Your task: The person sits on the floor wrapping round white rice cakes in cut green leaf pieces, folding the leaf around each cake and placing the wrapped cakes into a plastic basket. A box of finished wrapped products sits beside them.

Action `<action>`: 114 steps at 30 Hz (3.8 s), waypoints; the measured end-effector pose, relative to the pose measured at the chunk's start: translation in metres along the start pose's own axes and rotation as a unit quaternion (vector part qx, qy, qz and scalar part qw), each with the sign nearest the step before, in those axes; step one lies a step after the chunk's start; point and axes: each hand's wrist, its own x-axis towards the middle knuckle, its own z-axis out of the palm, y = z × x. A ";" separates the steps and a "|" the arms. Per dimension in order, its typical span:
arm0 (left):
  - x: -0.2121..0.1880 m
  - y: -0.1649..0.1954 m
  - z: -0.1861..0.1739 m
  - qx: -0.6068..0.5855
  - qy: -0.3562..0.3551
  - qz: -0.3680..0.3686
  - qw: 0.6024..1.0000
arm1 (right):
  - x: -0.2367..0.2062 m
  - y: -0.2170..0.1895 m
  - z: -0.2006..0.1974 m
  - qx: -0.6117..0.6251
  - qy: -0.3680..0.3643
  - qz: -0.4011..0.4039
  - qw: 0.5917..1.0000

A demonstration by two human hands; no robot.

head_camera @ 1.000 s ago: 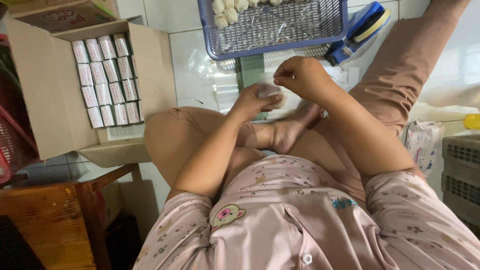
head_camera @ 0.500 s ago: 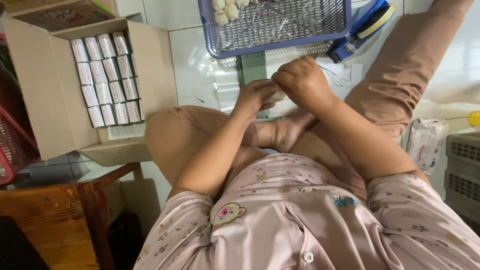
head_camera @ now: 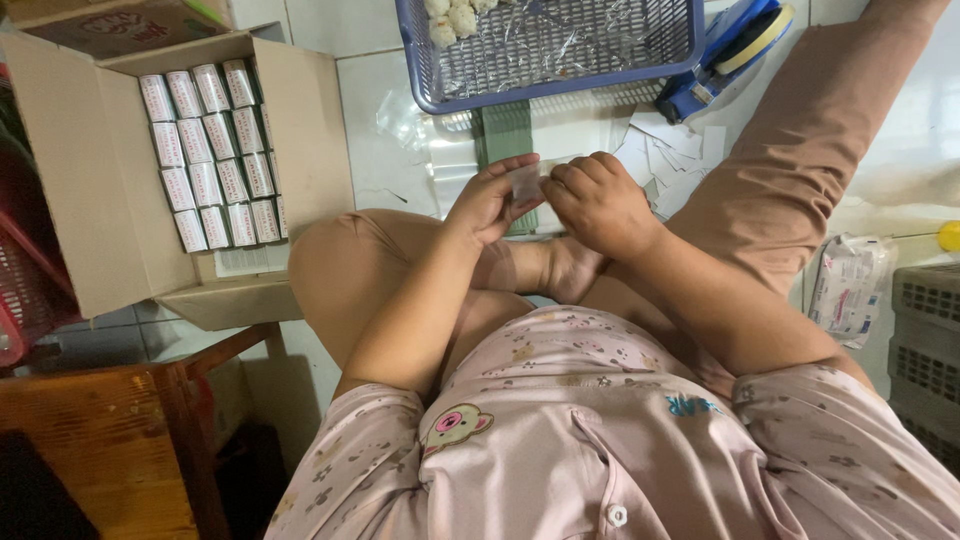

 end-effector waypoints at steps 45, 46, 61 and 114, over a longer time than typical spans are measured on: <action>0.024 0.024 -0.026 0.650 0.379 0.194 0.630 | -0.027 0.035 0.064 0.574 0.034 0.486 0.658; 0.020 0.022 -0.022 0.576 0.353 0.220 0.704 | -0.027 0.035 0.062 0.588 0.037 0.479 0.651; -0.027 0.021 0.047 0.069 -0.037 0.107 0.991 | -0.001 0.018 0.069 0.614 0.063 0.433 0.656; -0.042 0.016 0.055 0.238 -0.055 0.045 0.969 | -0.028 -0.007 0.059 0.667 0.199 0.418 0.584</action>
